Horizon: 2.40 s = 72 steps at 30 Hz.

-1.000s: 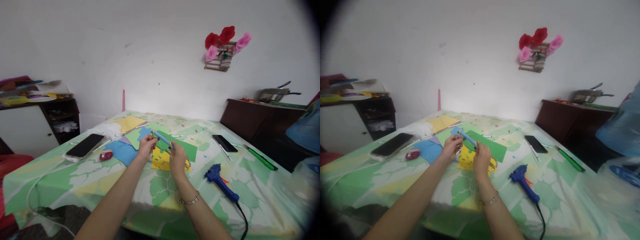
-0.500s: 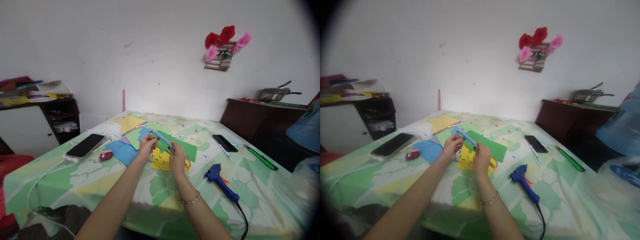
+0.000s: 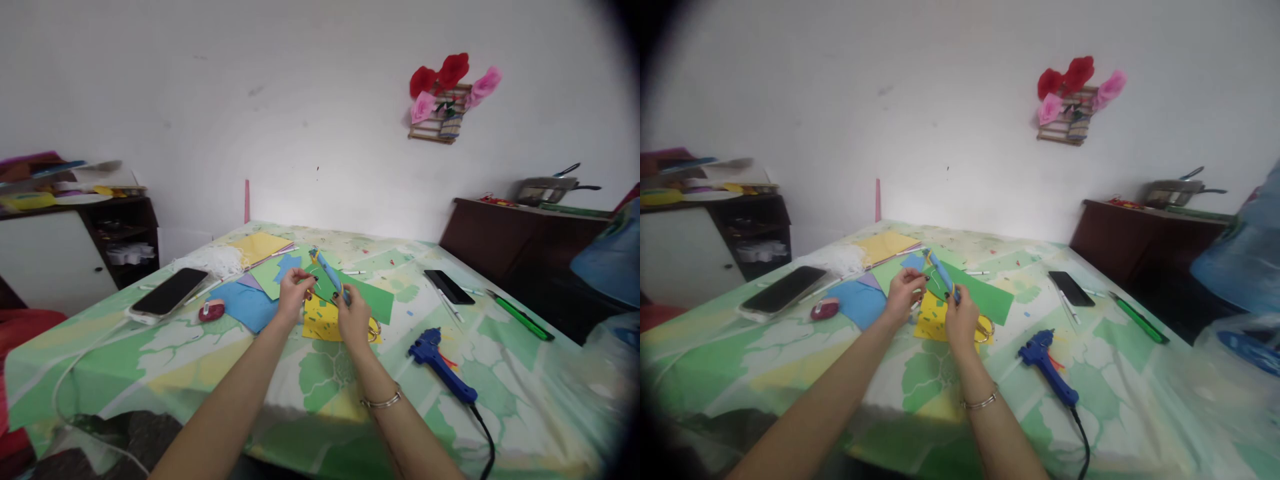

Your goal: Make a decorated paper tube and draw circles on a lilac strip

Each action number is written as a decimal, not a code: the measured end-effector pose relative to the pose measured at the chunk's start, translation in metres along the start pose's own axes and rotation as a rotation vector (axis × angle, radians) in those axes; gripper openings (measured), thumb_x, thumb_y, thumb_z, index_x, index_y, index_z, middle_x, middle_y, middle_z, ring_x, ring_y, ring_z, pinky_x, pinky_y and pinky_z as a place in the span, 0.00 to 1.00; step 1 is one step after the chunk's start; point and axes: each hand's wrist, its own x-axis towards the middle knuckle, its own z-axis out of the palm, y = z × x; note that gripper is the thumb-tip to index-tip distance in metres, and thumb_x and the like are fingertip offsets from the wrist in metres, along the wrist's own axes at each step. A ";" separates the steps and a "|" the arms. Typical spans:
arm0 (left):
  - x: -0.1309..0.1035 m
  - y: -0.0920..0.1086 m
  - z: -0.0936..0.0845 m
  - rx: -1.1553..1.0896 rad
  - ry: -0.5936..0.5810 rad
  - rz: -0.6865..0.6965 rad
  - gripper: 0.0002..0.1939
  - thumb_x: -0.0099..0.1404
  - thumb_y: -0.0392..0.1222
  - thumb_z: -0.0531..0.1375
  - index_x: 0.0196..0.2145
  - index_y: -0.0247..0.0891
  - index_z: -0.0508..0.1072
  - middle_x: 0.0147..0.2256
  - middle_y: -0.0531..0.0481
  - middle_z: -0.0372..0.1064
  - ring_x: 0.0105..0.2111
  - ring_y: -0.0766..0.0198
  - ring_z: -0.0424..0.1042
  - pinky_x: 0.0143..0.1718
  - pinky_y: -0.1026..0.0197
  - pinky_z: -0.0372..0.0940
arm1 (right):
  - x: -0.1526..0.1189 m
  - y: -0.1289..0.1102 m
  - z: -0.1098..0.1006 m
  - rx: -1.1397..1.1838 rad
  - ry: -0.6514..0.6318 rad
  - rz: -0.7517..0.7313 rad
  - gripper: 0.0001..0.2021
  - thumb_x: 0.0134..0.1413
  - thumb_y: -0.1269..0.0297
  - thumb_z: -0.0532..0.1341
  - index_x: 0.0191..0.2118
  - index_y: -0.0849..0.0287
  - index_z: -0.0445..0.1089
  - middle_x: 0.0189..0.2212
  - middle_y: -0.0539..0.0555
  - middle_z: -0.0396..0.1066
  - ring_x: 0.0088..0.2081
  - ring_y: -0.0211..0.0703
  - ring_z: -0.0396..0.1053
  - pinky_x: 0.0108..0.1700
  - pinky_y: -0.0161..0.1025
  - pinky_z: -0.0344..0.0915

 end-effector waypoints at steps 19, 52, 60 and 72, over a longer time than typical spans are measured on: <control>0.000 -0.010 0.005 0.139 -0.226 0.059 0.10 0.65 0.42 0.59 0.29 0.32 0.69 0.25 0.55 0.65 0.23 0.71 0.66 0.24 0.67 0.64 | -0.003 -0.014 -0.007 0.211 -0.041 -0.144 0.16 0.53 0.61 0.57 0.48 0.57 0.66 0.48 0.60 0.64 0.48 0.49 0.63 0.42 0.44 0.64; -0.007 -0.011 0.010 0.340 -0.300 0.188 0.08 0.63 0.40 0.60 0.29 0.32 0.70 0.27 0.54 0.67 0.28 0.68 0.69 0.29 0.63 0.67 | -0.005 -0.020 -0.011 0.332 -0.118 -0.250 0.15 0.55 0.66 0.56 0.49 0.57 0.65 0.47 0.58 0.62 0.48 0.46 0.64 0.47 0.43 0.64; -0.007 -0.011 0.008 0.369 -0.316 0.203 0.07 0.63 0.39 0.60 0.29 0.32 0.70 0.28 0.54 0.68 0.29 0.67 0.69 0.30 0.63 0.67 | -0.006 -0.020 -0.011 0.349 -0.114 -0.246 0.15 0.54 0.67 0.56 0.48 0.56 0.65 0.47 0.58 0.62 0.47 0.47 0.64 0.46 0.44 0.64; -0.005 -0.016 0.008 0.391 -0.336 0.134 0.09 0.65 0.42 0.58 0.34 0.32 0.70 0.30 0.52 0.68 0.29 0.67 0.70 0.30 0.62 0.68 | -0.005 -0.019 -0.010 0.395 -0.095 -0.246 0.13 0.54 0.68 0.56 0.46 0.55 0.66 0.46 0.57 0.62 0.44 0.45 0.65 0.41 0.41 0.65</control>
